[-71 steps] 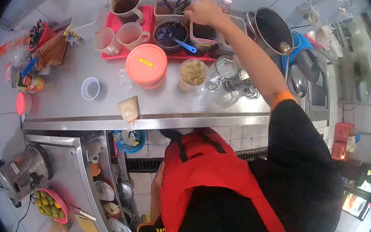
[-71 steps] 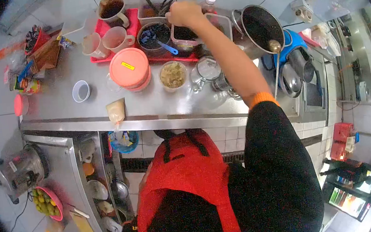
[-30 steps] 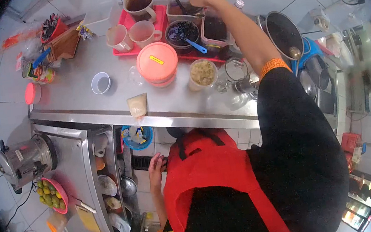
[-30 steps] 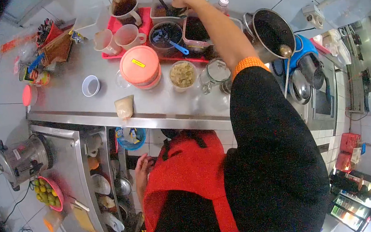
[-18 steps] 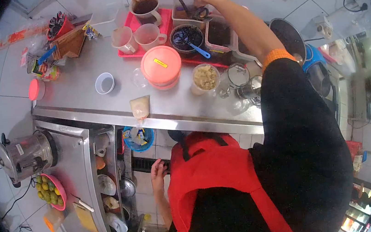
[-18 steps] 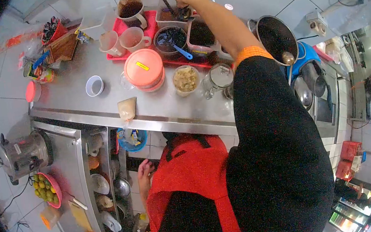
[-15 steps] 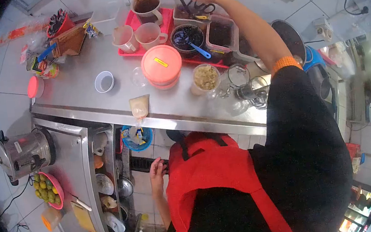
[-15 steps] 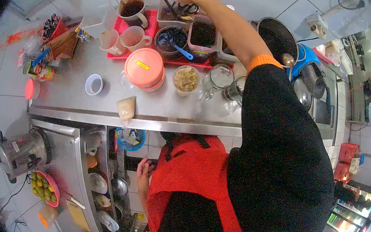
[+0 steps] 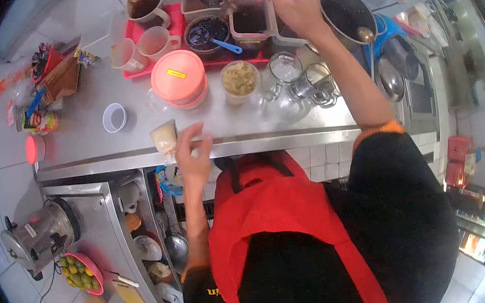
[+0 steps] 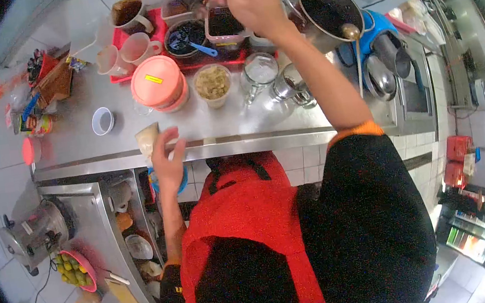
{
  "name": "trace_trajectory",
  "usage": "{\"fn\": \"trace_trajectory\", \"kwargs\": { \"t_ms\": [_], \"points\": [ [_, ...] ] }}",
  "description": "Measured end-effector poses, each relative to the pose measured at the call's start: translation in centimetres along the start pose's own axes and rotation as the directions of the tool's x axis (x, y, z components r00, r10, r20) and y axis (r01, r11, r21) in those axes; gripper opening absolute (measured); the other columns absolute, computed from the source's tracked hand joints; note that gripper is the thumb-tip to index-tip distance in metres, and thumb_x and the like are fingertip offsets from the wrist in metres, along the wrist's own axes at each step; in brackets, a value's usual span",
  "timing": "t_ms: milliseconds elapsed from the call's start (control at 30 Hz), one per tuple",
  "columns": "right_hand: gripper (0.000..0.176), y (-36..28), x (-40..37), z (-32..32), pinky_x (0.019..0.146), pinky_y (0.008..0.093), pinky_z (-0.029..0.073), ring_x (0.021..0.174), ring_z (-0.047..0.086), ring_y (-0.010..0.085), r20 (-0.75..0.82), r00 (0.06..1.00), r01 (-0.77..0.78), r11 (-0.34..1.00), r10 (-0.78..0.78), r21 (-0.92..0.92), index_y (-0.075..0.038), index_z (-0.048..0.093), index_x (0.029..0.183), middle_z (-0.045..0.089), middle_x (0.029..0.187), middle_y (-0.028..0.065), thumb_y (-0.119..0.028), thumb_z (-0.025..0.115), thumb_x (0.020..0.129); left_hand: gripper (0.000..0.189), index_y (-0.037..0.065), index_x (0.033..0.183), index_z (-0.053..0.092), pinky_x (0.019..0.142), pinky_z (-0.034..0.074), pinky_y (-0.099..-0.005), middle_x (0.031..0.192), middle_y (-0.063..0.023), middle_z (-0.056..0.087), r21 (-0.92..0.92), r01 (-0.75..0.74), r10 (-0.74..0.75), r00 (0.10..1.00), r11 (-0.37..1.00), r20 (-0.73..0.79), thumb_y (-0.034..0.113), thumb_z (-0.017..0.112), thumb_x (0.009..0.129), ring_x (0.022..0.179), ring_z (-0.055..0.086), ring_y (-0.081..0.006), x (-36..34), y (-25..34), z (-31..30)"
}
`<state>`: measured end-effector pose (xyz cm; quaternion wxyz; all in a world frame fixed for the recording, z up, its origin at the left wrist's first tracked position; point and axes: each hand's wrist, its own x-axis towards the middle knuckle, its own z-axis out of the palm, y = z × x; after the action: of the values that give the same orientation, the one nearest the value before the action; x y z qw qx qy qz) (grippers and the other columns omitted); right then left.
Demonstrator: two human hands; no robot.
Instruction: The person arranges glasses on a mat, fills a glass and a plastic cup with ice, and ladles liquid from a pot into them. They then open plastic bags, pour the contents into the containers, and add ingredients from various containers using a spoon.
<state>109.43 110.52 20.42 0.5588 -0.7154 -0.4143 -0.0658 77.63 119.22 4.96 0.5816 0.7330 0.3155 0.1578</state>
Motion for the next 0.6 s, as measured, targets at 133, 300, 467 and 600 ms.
{"fn": "trace_trajectory", "kwargs": {
  "t_ms": [133,300,467,600],
  "points": [
    [0.016,-4.2,-7.4,-2.3,0.057,0.0274,0.052,0.062,0.064,0.0146,-0.041,0.998,-0.052,0.998,0.053,0.026,0.002,0.065,0.093,0.067,0.074,0.0078,-0.014,0.061,0.092,0.052,0.007,0.123,0.056,0.082,0.049,-0.0329,0.121,-0.0136,0.052,0.092,-0.304,0.305,0.952,0.948,0.001,0.017,0.077,0.077,0.108,0.054,-0.0243,3.1,3.5,3.8],
    [0.012,-5.5,-10.6,-1.3,0.055,0.0257,0.051,0.061,0.065,0.0143,-0.038,0.989,0.130,0.973,-0.140,-0.193,0.002,0.065,0.094,0.066,0.079,0.0100,-0.009,0.064,0.090,0.089,0.006,0.138,0.038,0.100,0.039,-0.0432,0.130,-0.0182,0.044,0.390,-0.536,0.580,0.814,0.749,0.004,0.025,0.086,0.065,0.120,0.045,-0.0335,6.0,4.7,7.3],
    [0.011,-4.8,-10.6,0.8,0.058,0.0307,0.050,0.068,0.064,0.0225,0.030,0.974,0.226,0.956,-0.224,-0.185,0.001,0.065,0.092,0.064,0.077,0.0118,-0.008,0.064,0.089,0.109,0.000,0.143,0.021,0.104,0.034,-0.0455,0.127,-0.0204,0.047,0.170,-0.602,0.611,0.791,0.780,-0.003,0.023,0.089,0.060,0.120,0.046,-0.0357,8.3,3.3,9.1],
    [0.010,-3.9,-10.1,2.1,0.059,0.0328,0.050,0.065,0.062,0.0289,0.168,0.926,0.370,0.896,-0.337,-0.243,0.001,0.064,0.092,0.064,0.080,0.0135,-0.009,0.064,0.088,0.109,0.000,0.143,0.021,0.101,0.039,-0.0428,0.123,-0.0196,0.050,-0.085,-0.544,0.546,0.838,0.835,0.004,0.019,0.088,0.060,0.114,0.051,-0.0337,9.3,2.3,9.8]
  ]
}}
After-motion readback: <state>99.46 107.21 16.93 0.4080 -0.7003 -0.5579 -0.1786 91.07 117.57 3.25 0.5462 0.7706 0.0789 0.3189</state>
